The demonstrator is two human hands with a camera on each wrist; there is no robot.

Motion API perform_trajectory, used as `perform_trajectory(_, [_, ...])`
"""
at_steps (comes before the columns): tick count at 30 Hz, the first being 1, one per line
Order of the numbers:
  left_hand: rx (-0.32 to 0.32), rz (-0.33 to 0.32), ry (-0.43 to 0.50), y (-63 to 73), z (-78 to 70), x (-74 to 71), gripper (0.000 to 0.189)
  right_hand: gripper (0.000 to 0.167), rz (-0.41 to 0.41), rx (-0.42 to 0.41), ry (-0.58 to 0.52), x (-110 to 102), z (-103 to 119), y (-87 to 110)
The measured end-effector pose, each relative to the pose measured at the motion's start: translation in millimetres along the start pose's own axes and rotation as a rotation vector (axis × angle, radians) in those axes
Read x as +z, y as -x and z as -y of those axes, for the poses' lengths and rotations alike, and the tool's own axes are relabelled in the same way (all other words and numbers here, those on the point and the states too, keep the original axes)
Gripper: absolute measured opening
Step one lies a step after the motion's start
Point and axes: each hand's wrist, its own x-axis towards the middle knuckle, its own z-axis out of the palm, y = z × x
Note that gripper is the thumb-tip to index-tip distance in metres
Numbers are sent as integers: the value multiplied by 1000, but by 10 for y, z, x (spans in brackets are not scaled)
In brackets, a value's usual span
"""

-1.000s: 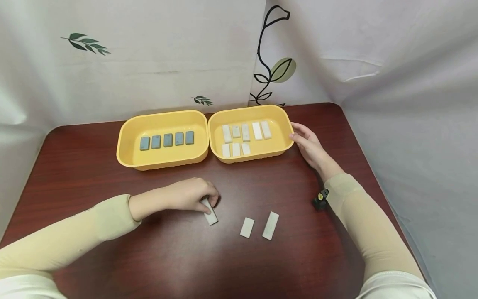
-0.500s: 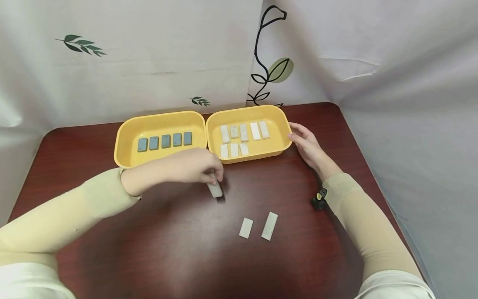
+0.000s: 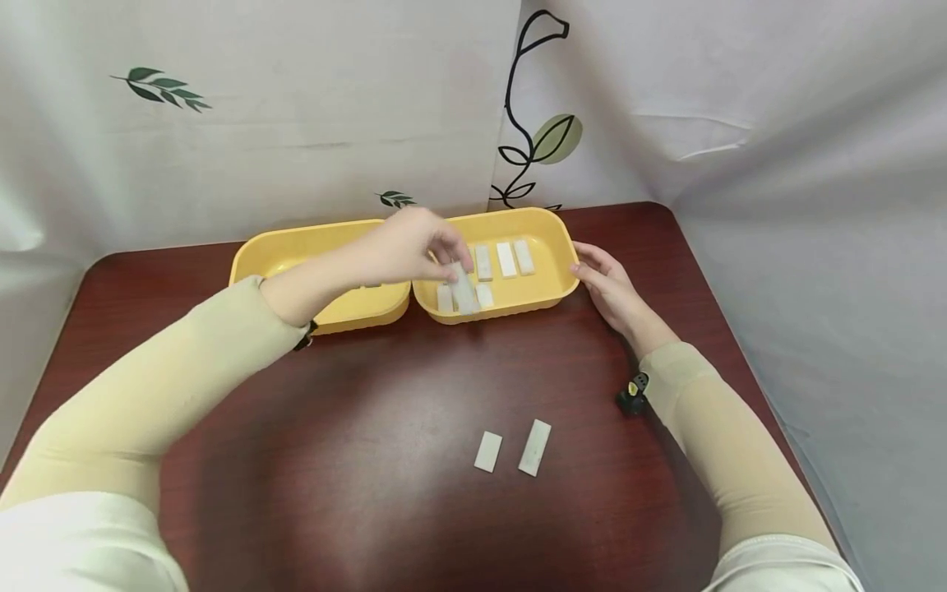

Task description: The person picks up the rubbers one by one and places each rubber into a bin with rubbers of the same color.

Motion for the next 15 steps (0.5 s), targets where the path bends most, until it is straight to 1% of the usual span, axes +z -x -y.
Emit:
perform_trajectory(4, [-66,-61,68,-244,52,-65,17,36,-3,-2,1,-3,-10,-8])
perform_trajectory(7, [-110,-88,117,-403,134,-49,20,36,-1,0,-3,-1,-17,-14])
perform_trajectory(11, [-140,-98,143,-596,254,52,20,36,-3,1,-3,4,-17,-15])
perform_trajectory(15, [-151,-73,147,-759,321,197,17,37,-5,-3,-6,3,-10,-7])
